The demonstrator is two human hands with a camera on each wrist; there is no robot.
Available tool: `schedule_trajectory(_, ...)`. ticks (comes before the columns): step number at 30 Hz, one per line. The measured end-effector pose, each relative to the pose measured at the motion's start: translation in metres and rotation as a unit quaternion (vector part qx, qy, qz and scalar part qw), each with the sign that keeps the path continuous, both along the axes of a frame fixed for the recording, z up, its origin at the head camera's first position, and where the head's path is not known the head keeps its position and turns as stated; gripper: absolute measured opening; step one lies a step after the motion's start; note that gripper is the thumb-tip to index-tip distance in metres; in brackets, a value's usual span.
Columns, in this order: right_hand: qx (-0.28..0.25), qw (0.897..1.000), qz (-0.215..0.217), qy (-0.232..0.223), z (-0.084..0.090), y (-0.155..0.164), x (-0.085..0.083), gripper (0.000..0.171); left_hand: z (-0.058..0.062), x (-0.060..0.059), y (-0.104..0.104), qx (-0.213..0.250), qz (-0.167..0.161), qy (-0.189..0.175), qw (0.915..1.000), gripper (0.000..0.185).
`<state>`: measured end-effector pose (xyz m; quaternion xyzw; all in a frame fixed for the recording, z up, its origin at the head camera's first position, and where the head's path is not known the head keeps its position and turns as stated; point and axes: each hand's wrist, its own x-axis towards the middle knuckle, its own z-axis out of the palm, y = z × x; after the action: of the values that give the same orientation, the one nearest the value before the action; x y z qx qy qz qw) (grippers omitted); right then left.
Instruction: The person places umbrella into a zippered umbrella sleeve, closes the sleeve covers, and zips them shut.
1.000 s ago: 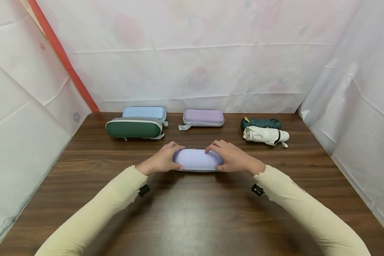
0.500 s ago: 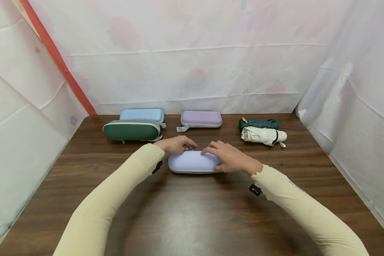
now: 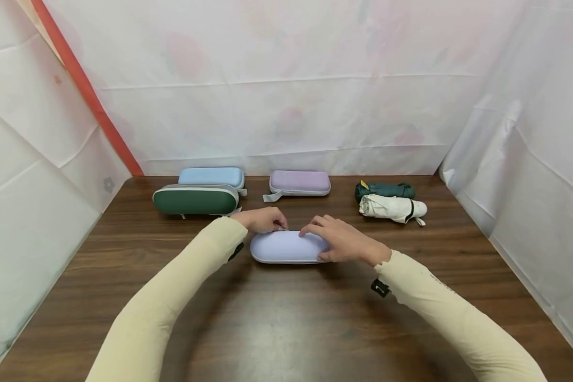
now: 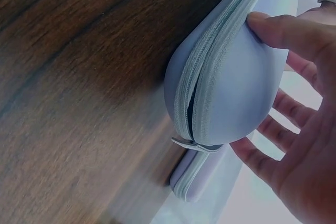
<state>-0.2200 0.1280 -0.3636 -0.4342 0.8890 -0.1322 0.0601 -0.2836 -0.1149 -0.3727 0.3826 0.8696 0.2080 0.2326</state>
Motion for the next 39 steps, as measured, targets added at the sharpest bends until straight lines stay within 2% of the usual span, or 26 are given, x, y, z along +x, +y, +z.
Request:
schedule_trajectory(4, -0.015, 1.000, -0.004, 0.025, -0.002, -0.003, 0.000, 0.049, -0.004, 0.005, -0.001, -0.014, 0.016, 0.063, 0.9978, 0.020)
schedule_trajectory(7, -0.027, 0.998, -0.013, 0.048, -0.004, -0.004, 0.000, 0.042, -0.003, 0.009, -0.001, -0.041, 0.011, 0.137, 0.9897, 0.019)
schedule_trajectory(12, -0.032, 0.997, -0.029, 0.061, -0.005, -0.004, 0.001, 0.039, -0.002, 0.013, -0.001, -0.074, -0.028, 0.268, 0.9603, 0.017)
schedule_trajectory(16, -0.033, 0.997, -0.031, 0.059, -0.005, -0.006, 0.000, 0.039, -0.004, 0.014, -0.008, -0.094, -0.045, 0.327, 0.9392, 0.015)
schedule_trajectory(18, -0.030, 0.997, -0.034, 0.058, -0.005, -0.006, 0.000, 0.039, -0.006, 0.014, -0.015, -0.100, -0.051, 0.347, 0.9312, 0.016)
schedule_trajectory(20, -0.027, 0.997, -0.038, 0.055, -0.006, -0.006, -0.001, 0.039, -0.008, 0.015, -0.022, -0.102, -0.054, 0.357, 0.9269, 0.017)
schedule_trajectory(26, -0.029, 0.997, -0.043, 0.052, -0.007, -0.004, 0.000, 0.038, -0.012, 0.024, -0.046, -0.087, -0.034, 0.356, 0.9297, 0.018)
schedule_trajectory(29, -0.031, 0.997, -0.046, 0.052, -0.008, -0.003, 0.001, 0.038, -0.015, 0.030, -0.054, -0.083, -0.031, 0.361, 0.9284, 0.016)
schedule_trajectory(33, -0.035, 0.996, -0.051, 0.061, -0.007, -0.002, 0.003, 0.038, -0.016, 0.037, -0.059, -0.084, -0.040, 0.388, 0.9168, 0.016)
schedule_trajectory(36, -0.034, 0.996, -0.054, 0.070, -0.008, -0.003, 0.004, 0.038, -0.019, 0.041, -0.063, -0.086, -0.034, 0.409, 0.9076, 0.016)
schedule_trajectory(39, -0.033, 0.995, -0.057, 0.073, -0.008, -0.005, 0.005, 0.038, -0.021, 0.047, -0.069, -0.084, -0.026, 0.416, 0.9049, 0.017)
